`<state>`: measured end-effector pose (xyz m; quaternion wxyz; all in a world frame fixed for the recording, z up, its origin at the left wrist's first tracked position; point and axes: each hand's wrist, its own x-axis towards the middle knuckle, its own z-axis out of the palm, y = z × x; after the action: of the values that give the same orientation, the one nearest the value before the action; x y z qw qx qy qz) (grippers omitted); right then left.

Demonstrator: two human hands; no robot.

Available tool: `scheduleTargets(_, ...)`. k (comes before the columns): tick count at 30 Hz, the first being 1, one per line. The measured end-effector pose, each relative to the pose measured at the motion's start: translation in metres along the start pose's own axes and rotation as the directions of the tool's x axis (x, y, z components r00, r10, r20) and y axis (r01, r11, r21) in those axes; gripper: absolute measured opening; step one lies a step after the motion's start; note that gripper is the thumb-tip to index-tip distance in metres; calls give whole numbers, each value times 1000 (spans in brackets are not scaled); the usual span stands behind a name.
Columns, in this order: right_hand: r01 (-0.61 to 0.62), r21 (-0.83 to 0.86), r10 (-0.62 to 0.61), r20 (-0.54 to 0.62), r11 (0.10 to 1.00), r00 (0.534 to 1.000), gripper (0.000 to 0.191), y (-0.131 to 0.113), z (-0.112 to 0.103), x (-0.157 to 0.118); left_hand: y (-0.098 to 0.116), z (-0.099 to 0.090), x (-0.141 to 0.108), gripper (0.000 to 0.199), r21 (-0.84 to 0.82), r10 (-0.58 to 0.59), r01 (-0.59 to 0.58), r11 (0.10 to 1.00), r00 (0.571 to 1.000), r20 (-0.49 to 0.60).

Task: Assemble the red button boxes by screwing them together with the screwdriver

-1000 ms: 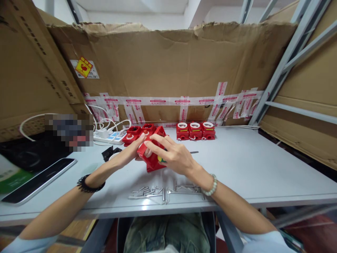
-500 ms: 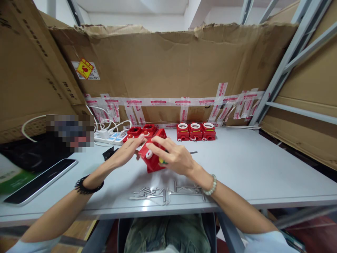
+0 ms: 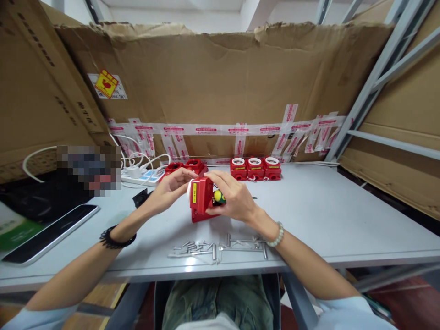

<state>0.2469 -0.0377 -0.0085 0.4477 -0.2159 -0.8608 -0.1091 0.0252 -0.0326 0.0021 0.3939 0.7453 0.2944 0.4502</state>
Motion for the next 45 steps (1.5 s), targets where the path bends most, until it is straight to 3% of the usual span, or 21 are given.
scheduleTargets(3,8,34,-8,-18,999,1000,73,1,0,1,-3,3,1,24,-39,-34,34,999,999,-2)
scheduleTargets(11,34,17,-33,-25,999,999,71,4,-3,1,3,7,0,21,-88,-255,266,960,959,121)
scheduleTargets(14,22,0,-22,-62,1000,998,69,5,-7,2,3,7,1,28,-90,-240,255,963,959,149)
scheduleTargets(18,-6,7,7,-121,1000,993,70,6,-12,4,1,6,2,38,-225,-201,229,947,970,140)
scheduleTargets(21,-7,17,9,-116,1000,993,70,6,-12,5,0,3,1,38,-194,-179,213,957,967,179)
scheduleTargets(25,1,42,3,-93,999,996,70,8,-7,3,2,0,-3,27,-8,3,-3,1000,999,36)
scheduleTargets(27,1,64,4,-82,998,997,72,10,-5,2,4,0,-5,26,29,102,-101,994,995,-23)
scheduleTargets(30,-10,67,16,-87,998,996,72,12,-2,0,6,1,-6,42,28,149,-151,988,988,48)
scheduleTargets(35,7,38,-3,-95,999,995,71,13,-2,-1,3,3,-5,42,16,135,-137,990,988,68)
scheduleTargets(40,54,15,-52,-89,998,995,72,11,-2,1,0,7,-2,29,-21,10,-11,1000,999,-47)
scheduleTargets(45,82,7,-81,-81,997,993,69,6,-2,3,-3,13,-1,22,-14,-103,102,995,983,-153)
